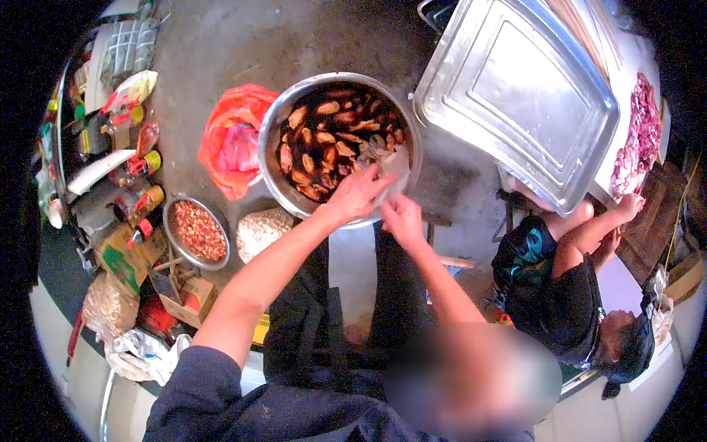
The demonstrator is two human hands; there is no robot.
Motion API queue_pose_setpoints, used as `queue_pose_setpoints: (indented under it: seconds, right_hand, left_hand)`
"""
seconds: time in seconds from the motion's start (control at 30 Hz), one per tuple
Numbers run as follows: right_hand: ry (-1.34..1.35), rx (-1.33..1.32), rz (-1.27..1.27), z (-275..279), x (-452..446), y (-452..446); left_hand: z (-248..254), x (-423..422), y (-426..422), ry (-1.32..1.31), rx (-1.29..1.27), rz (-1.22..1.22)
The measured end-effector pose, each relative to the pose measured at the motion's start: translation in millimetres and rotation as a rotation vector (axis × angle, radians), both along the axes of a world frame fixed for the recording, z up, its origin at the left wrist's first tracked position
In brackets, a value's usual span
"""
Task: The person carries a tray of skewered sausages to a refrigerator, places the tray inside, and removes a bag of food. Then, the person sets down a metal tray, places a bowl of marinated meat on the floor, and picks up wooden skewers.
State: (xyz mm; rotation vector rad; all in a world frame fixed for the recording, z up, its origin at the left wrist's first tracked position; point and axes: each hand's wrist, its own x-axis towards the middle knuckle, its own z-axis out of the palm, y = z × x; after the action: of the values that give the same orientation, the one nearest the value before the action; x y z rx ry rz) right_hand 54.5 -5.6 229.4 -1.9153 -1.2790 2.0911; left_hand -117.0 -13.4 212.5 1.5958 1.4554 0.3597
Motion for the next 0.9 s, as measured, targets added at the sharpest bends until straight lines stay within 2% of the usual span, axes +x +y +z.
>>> queue_pose_setpoints:
  seconds: [0.07, 0.13, 0.2, 0.23, 0.33, 0.37, 0.47, 0.53, 0.6, 0.63, 0.67, 0.73, 0.8, 0.9]
  right_hand:
    - [0.001, 0.006, 0.066, 14.3, -8.9, 5.9]
    - [0.023, 0.055, -0.015, 21.0, -15.9, 8.2]
    - [0.020, 0.066, -0.019, 26.2, -18.9, 11.0]
    - [0.010, 0.081, -0.026, 28.4, -18.8, 12.0]
    - [-0.011, 0.010, -0.043, 38.0, -12.4, 8.8]
    - [0.031, -0.041, -0.105, 34.1, -6.1, 2.4]
    - [-0.002, -0.149, -0.176, 28.1, 11.8, -14.6]
    - [0.027, -0.203, -0.204, 25.9, 22.8, -24.6]
    - [-0.089, -0.218, -0.173, 23.5, 30.6, -34.4]
    - [-0.080, -0.219, -0.165, 22.4, 33.2, -38.4]
    - [-0.102, -0.223, -0.178, 21.5, 36.1, -42.7]
    - [-0.124, -0.227, -0.189, 21.9, 36.7, -44.9]
    - [-0.122, -0.229, -0.179, 23.0, 35.6, -44.6]
    - [-0.120, -0.246, -0.154, 20.7, 32.1, -42.7]
  left_hand:
    - [-6.3, 7.4, -3.7, -0.081, 0.135, 0.128]
    - [-0.5, 2.8, -3.9, -0.073, 0.109, 0.157]
    - [2.5, -9.2, -4.9, -0.217, 0.053, 0.243]
    - [3.7, -14.9, -6.1, -0.209, 0.052, 0.242]
    - [14.1, -32.1, -8.6, -0.427, 0.061, 0.644]
    - [19.2, -38.9, -10.8, -0.445, 0.102, 0.705]
    - [47.6, -61.5, -14.8, -0.759, -0.187, 0.978]
    - [56.6, -75.1, -21.4, -0.763, -0.121, 1.029]
    - [71.6, -89.1, -29.2, -0.804, -0.222, 1.125]
    - [79.8, -93.2, -27.1, -0.717, -0.043, 1.152]
    - [91.5, -105.0, -31.8, -0.674, -0.132, 1.157]
    - [95.7, -125.9, -43.4, -0.744, -0.023, 1.258]
    - [111.8, -147.8, -52.4, -0.607, 0.018, 1.373]
    - [119.8, -181.0, -64.0, -0.552, 0.085, 1.474]
